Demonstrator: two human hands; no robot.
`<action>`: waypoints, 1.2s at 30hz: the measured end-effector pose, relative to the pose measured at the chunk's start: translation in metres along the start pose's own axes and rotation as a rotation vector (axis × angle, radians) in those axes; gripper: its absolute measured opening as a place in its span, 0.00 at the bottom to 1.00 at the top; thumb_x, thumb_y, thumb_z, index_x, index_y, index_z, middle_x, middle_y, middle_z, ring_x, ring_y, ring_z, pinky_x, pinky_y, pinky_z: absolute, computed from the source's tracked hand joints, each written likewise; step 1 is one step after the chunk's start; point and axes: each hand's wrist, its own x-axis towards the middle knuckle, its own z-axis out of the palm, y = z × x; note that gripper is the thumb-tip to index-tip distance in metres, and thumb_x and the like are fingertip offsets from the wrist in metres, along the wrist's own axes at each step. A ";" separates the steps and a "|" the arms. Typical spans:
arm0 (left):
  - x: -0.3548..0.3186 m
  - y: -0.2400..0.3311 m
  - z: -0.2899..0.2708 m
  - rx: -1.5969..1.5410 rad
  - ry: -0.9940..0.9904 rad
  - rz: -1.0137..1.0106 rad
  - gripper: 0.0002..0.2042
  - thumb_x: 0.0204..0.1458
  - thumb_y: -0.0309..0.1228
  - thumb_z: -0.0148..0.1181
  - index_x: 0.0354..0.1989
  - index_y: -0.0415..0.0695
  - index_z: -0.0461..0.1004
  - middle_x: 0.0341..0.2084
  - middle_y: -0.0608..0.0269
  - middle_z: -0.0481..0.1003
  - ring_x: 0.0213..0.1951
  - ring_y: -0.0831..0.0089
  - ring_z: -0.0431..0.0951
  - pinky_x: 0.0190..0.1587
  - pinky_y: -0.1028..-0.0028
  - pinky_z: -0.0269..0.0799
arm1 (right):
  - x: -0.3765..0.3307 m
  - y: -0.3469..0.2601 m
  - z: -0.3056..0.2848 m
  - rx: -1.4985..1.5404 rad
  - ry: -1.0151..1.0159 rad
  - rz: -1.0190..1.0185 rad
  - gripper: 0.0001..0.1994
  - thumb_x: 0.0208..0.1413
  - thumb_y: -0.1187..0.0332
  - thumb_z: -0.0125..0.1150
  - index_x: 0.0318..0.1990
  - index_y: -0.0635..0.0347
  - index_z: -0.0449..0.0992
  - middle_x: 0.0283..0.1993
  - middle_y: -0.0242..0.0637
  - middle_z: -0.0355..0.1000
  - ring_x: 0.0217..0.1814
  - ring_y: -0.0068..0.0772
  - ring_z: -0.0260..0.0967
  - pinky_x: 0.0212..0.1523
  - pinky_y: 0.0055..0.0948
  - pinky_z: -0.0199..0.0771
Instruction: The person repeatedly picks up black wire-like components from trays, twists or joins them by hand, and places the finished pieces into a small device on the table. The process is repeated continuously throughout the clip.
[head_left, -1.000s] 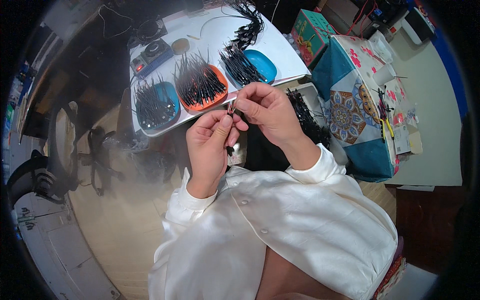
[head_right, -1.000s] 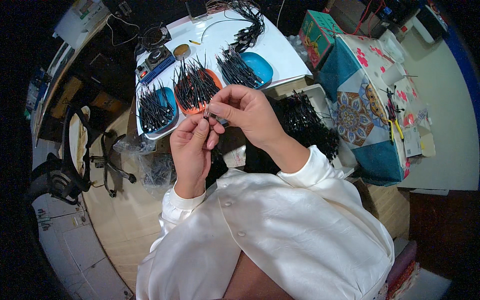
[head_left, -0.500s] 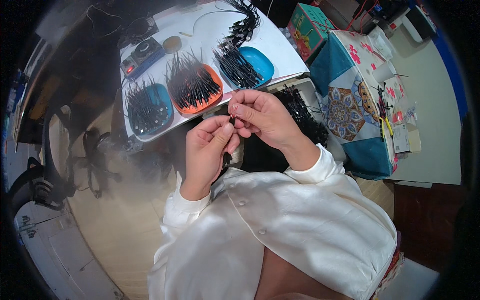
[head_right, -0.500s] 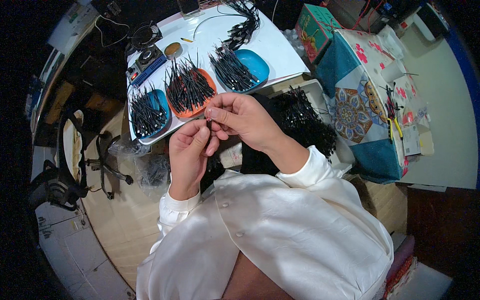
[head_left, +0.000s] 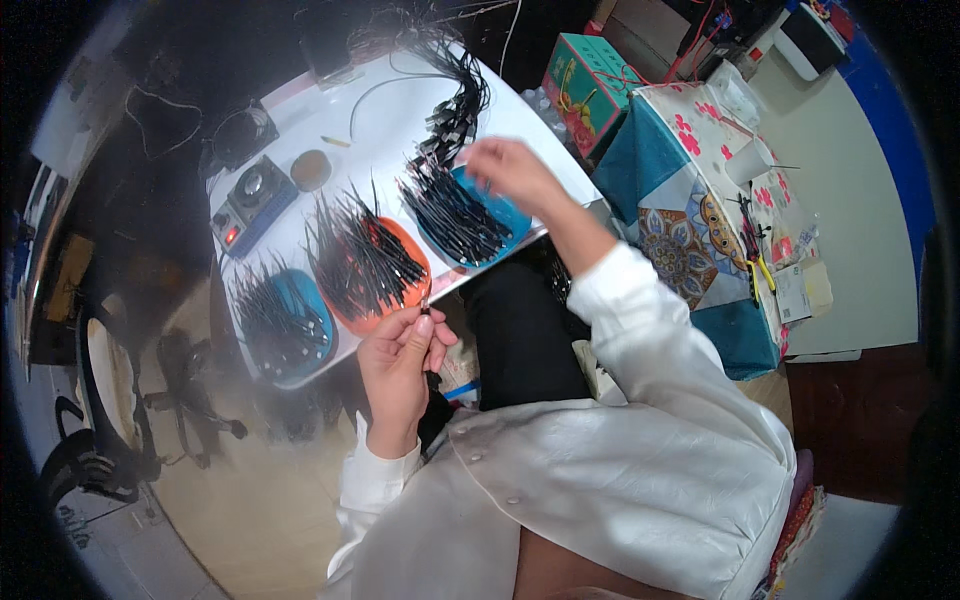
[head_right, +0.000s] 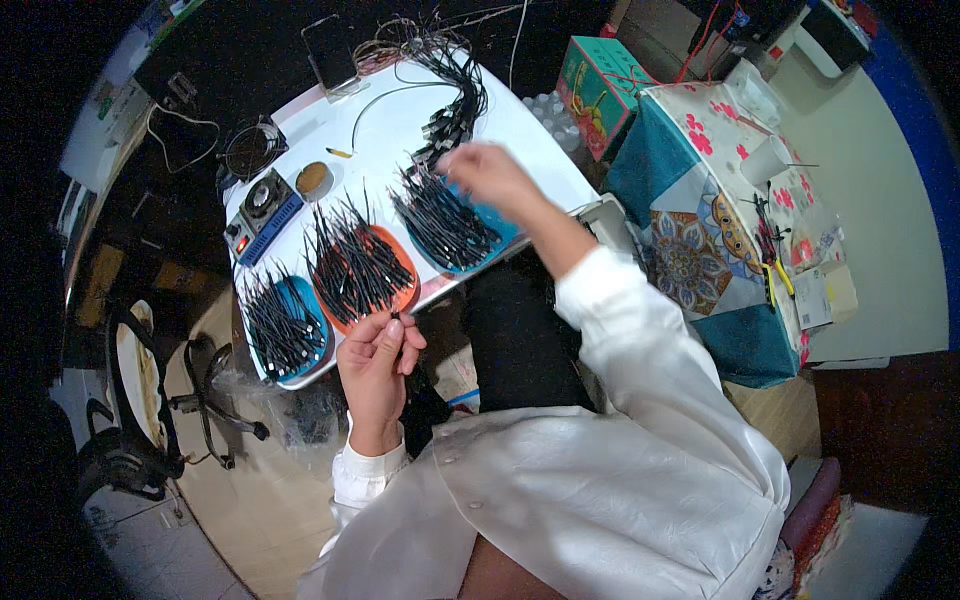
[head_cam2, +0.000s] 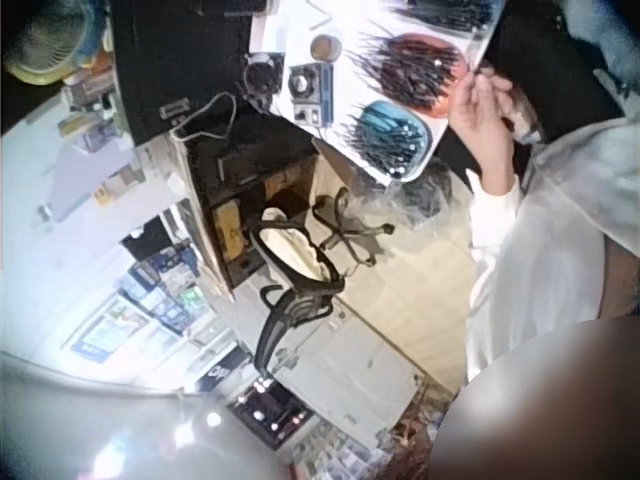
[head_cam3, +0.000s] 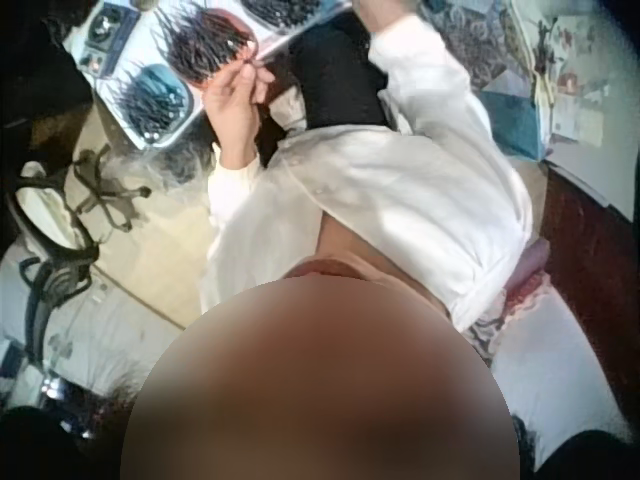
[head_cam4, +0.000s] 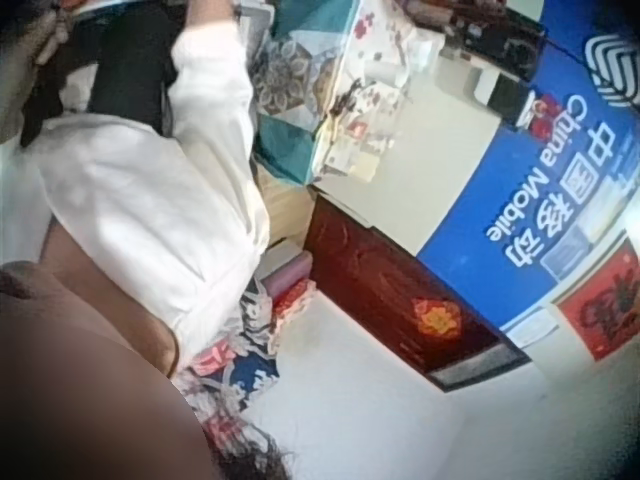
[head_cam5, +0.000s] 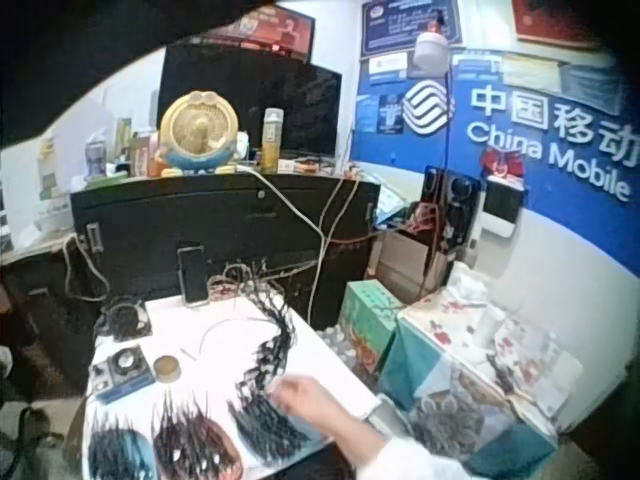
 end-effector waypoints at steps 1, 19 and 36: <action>0.002 0.000 -0.001 -0.030 0.008 -0.001 0.07 0.60 0.24 0.52 0.40 0.32 0.73 0.25 0.54 0.76 0.19 0.80 0.66 0.23 0.83 0.59 | 0.039 0.008 -0.016 -0.243 0.187 0.005 0.13 0.57 0.59 0.60 0.33 0.61 0.77 0.24 0.27 0.70 0.23 0.16 0.63 0.21 0.19 0.60; -0.023 0.011 0.007 -0.132 -0.006 0.008 0.07 0.61 0.26 0.51 0.39 0.35 0.72 0.27 0.58 0.75 0.22 0.80 0.67 0.24 0.82 0.60 | 0.118 0.025 -0.047 -0.081 0.048 0.345 0.13 0.50 0.60 0.60 0.21 0.60 0.73 0.20 0.35 0.69 0.19 0.27 0.64 0.17 0.28 0.62; 0.009 0.065 0.048 -0.161 -0.178 0.200 0.07 0.63 0.28 0.48 0.38 0.37 0.69 0.41 0.49 0.77 0.18 0.79 0.65 0.21 0.80 0.63 | -0.250 0.041 0.097 -0.754 -0.278 -0.589 0.09 0.52 0.65 0.58 0.30 0.61 0.68 0.28 0.40 0.68 0.32 0.44 0.70 0.29 0.40 0.71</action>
